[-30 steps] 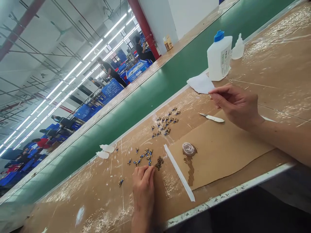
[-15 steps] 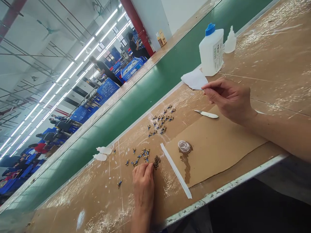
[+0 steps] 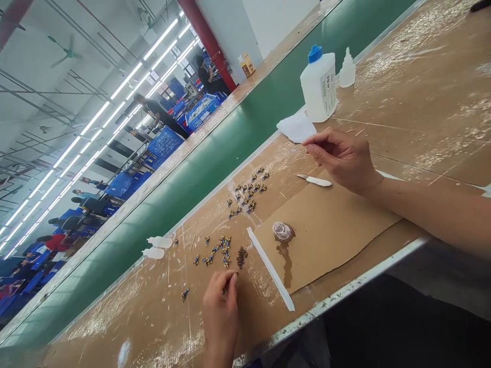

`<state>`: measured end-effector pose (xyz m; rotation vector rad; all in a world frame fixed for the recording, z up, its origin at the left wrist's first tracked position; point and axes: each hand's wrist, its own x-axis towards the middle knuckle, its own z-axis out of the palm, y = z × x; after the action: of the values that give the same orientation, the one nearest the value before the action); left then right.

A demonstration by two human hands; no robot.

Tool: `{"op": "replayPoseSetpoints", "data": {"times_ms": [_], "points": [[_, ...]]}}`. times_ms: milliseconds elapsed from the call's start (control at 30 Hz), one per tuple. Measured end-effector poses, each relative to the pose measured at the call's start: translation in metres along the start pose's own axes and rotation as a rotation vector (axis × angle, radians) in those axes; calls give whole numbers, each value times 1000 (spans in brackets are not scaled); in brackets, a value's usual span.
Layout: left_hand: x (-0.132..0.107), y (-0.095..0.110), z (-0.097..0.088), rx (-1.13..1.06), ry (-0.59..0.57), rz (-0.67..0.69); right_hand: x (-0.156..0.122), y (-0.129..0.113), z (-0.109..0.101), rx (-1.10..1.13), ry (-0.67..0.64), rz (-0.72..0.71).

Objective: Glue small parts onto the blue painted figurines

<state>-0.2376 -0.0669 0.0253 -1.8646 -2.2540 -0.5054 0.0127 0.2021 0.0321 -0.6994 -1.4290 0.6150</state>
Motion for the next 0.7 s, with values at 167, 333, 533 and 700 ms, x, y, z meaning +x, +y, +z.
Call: {"op": "replayPoseSetpoints", "data": {"times_ms": [167,333,533,700], "points": [[-22,24,-1,-93,-207,-161,-1,7,1,-18,-13,26],[-23,30,7,-19,-211,-183,0,6,1,-24,-26,33],[-2,31,-7,-40,-473,-259,2,5,1,-43,-49,22],[10,28,-16,-70,-543,-295,2,8,2,-17,-45,17]]}}
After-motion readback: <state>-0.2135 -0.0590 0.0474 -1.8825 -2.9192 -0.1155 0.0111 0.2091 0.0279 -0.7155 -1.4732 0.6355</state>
